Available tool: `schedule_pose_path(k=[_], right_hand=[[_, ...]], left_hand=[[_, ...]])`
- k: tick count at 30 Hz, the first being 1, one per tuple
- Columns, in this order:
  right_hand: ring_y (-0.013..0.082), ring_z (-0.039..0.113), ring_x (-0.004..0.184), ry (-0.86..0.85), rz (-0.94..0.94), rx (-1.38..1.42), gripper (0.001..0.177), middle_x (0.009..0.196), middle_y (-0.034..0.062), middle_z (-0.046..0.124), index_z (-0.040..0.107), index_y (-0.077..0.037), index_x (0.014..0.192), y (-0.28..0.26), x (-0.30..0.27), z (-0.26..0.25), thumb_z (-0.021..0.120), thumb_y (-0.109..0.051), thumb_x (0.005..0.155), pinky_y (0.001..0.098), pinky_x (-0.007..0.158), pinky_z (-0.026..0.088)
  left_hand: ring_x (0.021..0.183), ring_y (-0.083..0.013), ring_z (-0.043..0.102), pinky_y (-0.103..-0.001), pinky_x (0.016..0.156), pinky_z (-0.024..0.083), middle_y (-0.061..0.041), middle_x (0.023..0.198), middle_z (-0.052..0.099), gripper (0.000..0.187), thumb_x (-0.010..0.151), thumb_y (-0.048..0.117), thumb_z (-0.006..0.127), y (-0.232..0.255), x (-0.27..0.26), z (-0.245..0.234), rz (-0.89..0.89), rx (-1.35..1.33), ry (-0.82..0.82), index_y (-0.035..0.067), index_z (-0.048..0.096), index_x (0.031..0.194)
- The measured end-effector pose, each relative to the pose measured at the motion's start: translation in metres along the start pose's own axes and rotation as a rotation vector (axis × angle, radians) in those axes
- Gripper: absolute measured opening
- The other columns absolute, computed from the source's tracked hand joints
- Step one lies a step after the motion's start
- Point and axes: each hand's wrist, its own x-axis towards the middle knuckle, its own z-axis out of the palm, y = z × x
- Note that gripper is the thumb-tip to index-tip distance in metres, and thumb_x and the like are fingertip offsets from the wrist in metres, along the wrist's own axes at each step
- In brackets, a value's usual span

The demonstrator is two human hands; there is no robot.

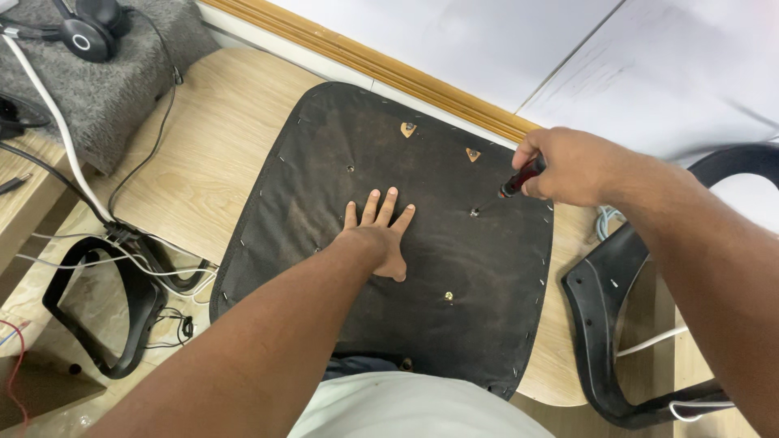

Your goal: The person uses a screwdriver to remove screws from the underside of a black chair seat placed on a wooden table. The person systematically unscrews multiple fasteners while stabilizing the seat with the other hand.

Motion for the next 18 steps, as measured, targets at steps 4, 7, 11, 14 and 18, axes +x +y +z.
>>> schedule_pose_path(k=[4, 7, 11, 14, 18], right_hand=[[0.0259, 0.076, 0.090, 0.030, 0.217, 0.087, 0.040, 0.091, 0.0137, 0.079, 0.069, -0.011, 0.124, -0.007, -0.006, 0.003, 0.064, -0.041, 0.099, 0.0387, 0.088, 0.056], [0.0258, 0.073, 0.090, 0.180, 0.183, 0.176, 0.043, 0.104, 0.0152, 0.068, 0.059, -0.010, 0.134, -0.007, -0.005, 0.012, 0.066, -0.037, 0.101, 0.0383, 0.087, 0.054], [0.0272, 0.069, 0.094, 0.265, 0.056, 0.317, 0.038, 0.113, 0.0149, 0.065, 0.064, -0.009, 0.126, 0.014, 0.001, 0.014, 0.069, -0.031, 0.095, 0.0405, 0.090, 0.054], [0.0279, 0.068, 0.098, 0.338, -0.043, 0.285, 0.028, 0.113, 0.0149, 0.069, 0.072, -0.009, 0.117, 0.024, 0.003, 0.021, 0.066, -0.023, 0.094, 0.0426, 0.092, 0.053], [0.0292, 0.067, 0.101, 0.396, -0.225, 0.173, 0.032, 0.121, 0.0139, 0.064, 0.075, -0.013, 0.119, 0.030, -0.003, 0.027, 0.063, -0.012, 0.089, 0.0430, 0.091, 0.053]], left_hand=[[0.156, -0.0299, -0.027, -0.060, 0.127, -0.007, -0.006, 0.171, -0.027, 0.112, 0.085, 0.035, 0.070, 0.000, 0.001, 0.000, 0.001, 0.000, 0.010, 0.033, -0.008, 0.165], [0.157, -0.0296, -0.027, -0.060, 0.127, -0.007, -0.006, 0.171, -0.026, 0.112, 0.084, 0.033, 0.070, -0.001, 0.002, 0.003, 0.000, -0.009, 0.022, 0.034, -0.008, 0.165], [0.156, -0.0292, -0.027, -0.059, 0.127, -0.007, -0.006, 0.171, -0.026, 0.111, 0.084, 0.033, 0.068, -0.001, 0.004, 0.003, -0.003, 0.005, 0.022, 0.033, -0.008, 0.165], [0.156, -0.0288, -0.027, -0.058, 0.127, -0.008, -0.005, 0.171, -0.026, 0.110, 0.084, 0.033, 0.067, -0.005, 0.006, 0.005, 0.003, -0.013, 0.019, 0.034, -0.007, 0.165], [0.156, -0.0291, -0.029, -0.058, 0.126, -0.009, -0.006, 0.171, -0.027, 0.109, 0.084, 0.033, 0.066, -0.005, 0.006, 0.003, 0.008, -0.008, 0.014, 0.034, -0.008, 0.165]])
